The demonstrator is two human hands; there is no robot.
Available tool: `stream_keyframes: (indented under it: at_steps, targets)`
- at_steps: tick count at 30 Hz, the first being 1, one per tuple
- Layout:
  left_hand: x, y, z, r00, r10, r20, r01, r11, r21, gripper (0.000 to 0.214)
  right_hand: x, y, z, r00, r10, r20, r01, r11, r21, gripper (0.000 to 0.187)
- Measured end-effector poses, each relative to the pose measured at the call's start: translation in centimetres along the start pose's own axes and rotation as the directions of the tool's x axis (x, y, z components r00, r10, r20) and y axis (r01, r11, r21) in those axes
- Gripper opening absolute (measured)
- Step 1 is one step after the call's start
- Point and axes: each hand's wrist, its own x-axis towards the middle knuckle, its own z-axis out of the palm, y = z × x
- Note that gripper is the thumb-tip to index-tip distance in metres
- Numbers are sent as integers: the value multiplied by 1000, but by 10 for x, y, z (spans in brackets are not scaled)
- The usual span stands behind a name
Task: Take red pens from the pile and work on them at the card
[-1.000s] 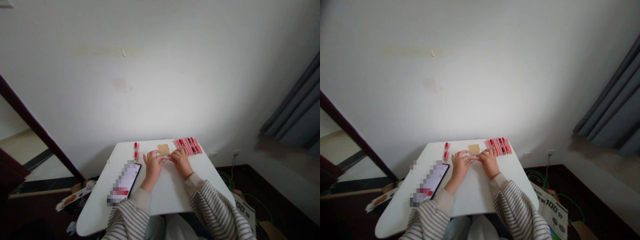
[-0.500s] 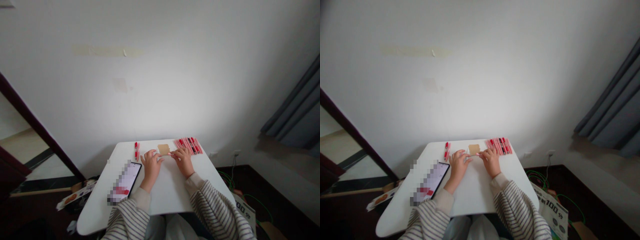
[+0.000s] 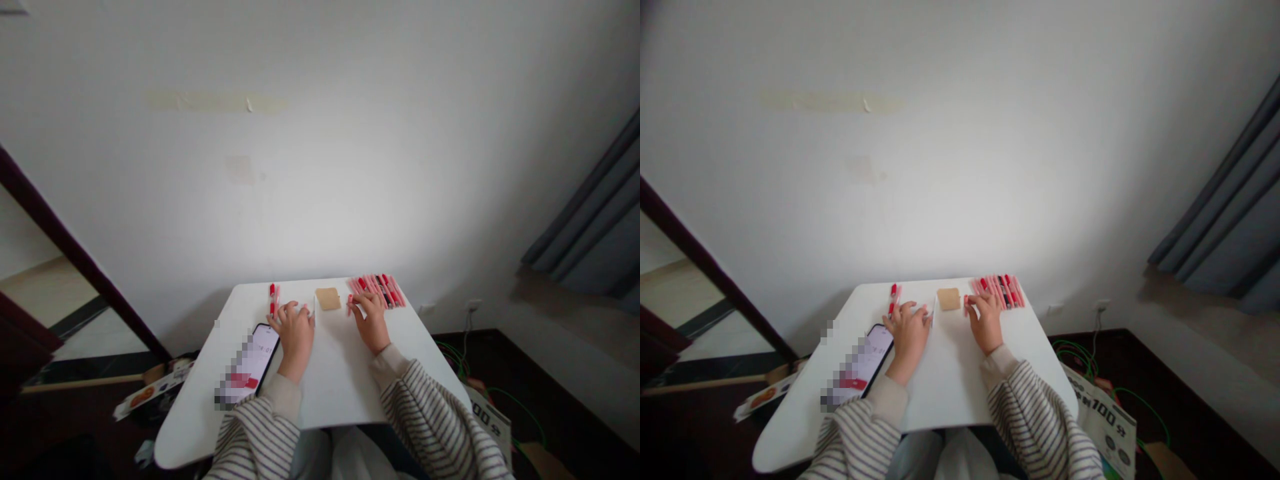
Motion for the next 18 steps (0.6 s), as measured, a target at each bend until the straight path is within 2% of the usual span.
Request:
stream_keyframes:
  at_steps: [4, 8, 13, 18]
  targets:
    - [0, 1, 0, 1000, 13, -4, -13, 1000, 4, 24, 2, -7, -3, 998, -41, 41, 44, 998, -50, 16]
    - [0, 2, -1, 1000, 27, -10, -27, 1000, 5, 24, 3, -14, -6, 979, -106, 173, 132, 981, -142, 11]
    - [1, 1, 1, 999, 31, -34, -31, 1000, 5, 25, 3, -17, -7, 947, -128, 294, 213, 935, -282, 18]
    - [1, 2, 1, 999, 23, -29, -23, 1000, 4, 25, 4, -19, -9, 912, -138, 387, 264, 918, -295, 23]
